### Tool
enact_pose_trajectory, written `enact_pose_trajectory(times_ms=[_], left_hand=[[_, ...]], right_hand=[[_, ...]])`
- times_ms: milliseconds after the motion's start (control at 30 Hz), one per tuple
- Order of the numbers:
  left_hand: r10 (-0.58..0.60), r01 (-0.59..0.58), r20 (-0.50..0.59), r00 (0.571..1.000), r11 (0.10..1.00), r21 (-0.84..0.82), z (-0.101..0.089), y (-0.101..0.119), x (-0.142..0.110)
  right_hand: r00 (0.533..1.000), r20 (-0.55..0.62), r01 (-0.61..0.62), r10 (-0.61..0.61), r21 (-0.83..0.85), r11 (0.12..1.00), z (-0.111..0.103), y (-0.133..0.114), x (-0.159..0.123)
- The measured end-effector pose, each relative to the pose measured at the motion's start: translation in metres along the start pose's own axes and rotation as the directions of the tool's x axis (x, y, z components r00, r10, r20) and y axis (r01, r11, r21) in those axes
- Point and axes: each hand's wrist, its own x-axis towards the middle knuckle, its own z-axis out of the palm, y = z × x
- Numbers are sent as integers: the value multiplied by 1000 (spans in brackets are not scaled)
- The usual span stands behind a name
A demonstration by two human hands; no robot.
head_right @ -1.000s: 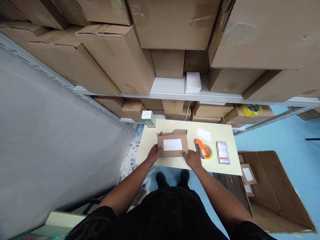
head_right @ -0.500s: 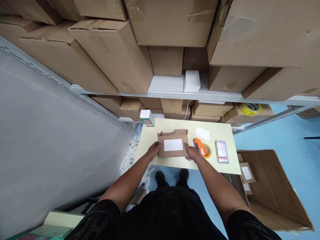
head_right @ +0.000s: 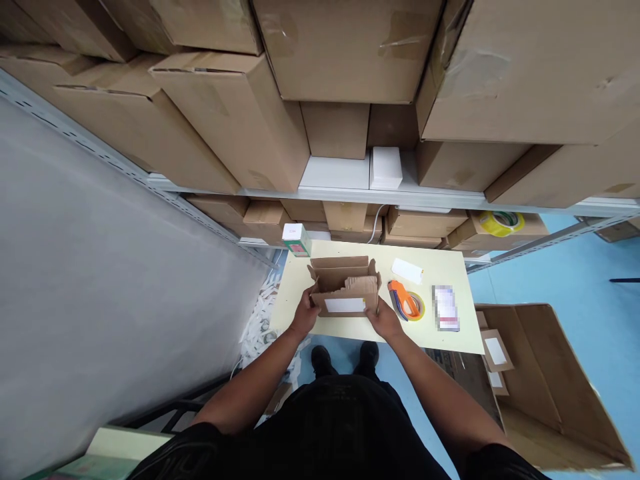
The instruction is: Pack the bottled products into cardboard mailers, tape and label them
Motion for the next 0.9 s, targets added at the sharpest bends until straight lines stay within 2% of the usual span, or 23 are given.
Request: enact_pose_trajectory(times_ms=[67, 133, 200, 267, 333, 400, 500, 567, 633, 800, 900], left_hand=[[-17, 15, -23, 1000, 997, -73, -1, -6, 0], [-47, 45, -13, 999, 994, -103, -2, -10, 0], [-77, 77, 0, 997, 992, -102, -5, -13, 0], [-102, 101, -12, 995, 992, -78, -11, -12, -1], [-110, 108, -45, 993, 993, -42, -18, -7, -2], [-97, 96, -79, 992, 995, -8, -25, 3, -3], [-18, 19, -59, 998, 999, 27, -27, 24, -6], [11, -11, -5, 1000, 998, 59, -22, 37, -8], [-15, 11, 36, 999, 993, 114, -13, 46, -9], [-33, 24, 26, 999, 958, 285, 1, 53, -9], [-13, 3, 28, 1000, 945, 326, -2, 57, -9]], right_hand=[[998, -44, 38, -46, -162, 986, 12, 7, -3], [998, -46, 18, -33, -294, 956, 23, 13, -6], [1000, -13, -27, 25, -362, 932, 31, 19, -9], [998, 6, -61, 68, -358, 932, 33, 26, -12], [999, -11, -46, 45, -251, 967, 28, 34, -14], [998, -69, -13, 10, -39, 999, 16, 41, -16], [986, -147, -32, 83, 319, 947, -9, 43, -18], [981, -150, -42, 125, 462, 886, -24, 34, -18], [983, -145, -28, 115, 496, 868, -33, 17, -18], [982, -112, -109, 153, 330, 938, -34, -29, -15], [987, -95, -100, 131, 280, 955, -30, -40, -12]])
